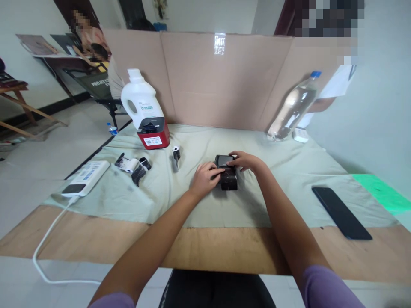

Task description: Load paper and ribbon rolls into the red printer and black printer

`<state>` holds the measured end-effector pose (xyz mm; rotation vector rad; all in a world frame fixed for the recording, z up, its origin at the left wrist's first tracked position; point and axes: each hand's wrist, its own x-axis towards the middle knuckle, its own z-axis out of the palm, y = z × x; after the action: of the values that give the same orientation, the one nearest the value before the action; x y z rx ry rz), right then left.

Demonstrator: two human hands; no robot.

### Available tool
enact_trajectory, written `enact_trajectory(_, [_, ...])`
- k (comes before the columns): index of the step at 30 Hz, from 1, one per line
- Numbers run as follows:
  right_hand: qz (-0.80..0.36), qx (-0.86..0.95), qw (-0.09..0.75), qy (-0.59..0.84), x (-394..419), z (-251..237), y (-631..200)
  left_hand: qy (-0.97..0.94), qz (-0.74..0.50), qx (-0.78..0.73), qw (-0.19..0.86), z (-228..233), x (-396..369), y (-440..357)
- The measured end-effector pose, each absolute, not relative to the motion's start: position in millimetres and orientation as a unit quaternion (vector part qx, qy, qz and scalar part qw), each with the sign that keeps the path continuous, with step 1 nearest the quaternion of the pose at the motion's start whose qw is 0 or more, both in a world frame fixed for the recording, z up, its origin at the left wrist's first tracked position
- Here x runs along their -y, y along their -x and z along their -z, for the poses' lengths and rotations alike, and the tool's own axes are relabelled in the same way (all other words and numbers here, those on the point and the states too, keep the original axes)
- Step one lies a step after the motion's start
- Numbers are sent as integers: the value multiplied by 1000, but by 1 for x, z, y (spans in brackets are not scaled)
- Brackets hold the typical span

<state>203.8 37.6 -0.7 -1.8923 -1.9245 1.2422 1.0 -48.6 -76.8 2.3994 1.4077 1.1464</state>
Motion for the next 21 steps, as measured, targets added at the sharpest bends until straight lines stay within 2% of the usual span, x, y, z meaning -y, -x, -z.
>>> enact_trajectory(6, [-444, 609, 136, 643, -28, 1, -199, -799, -250, -527, 143, 71, 48, -3])
enact_trajectory(9, [-439, 612, 173, 634, -19, 5, -196, -798, -242, -526, 166, 67, 49, 0])
enact_trajectory(15, [-417, 622, 339, 569, -16, 21, -232, -783, -303, -494, 227, 50, 27, -22])
enact_trajectory(21, [-295, 588, 494, 568, -59, 38, -324, -809, -322, -431, 238, 33, -48, -117])
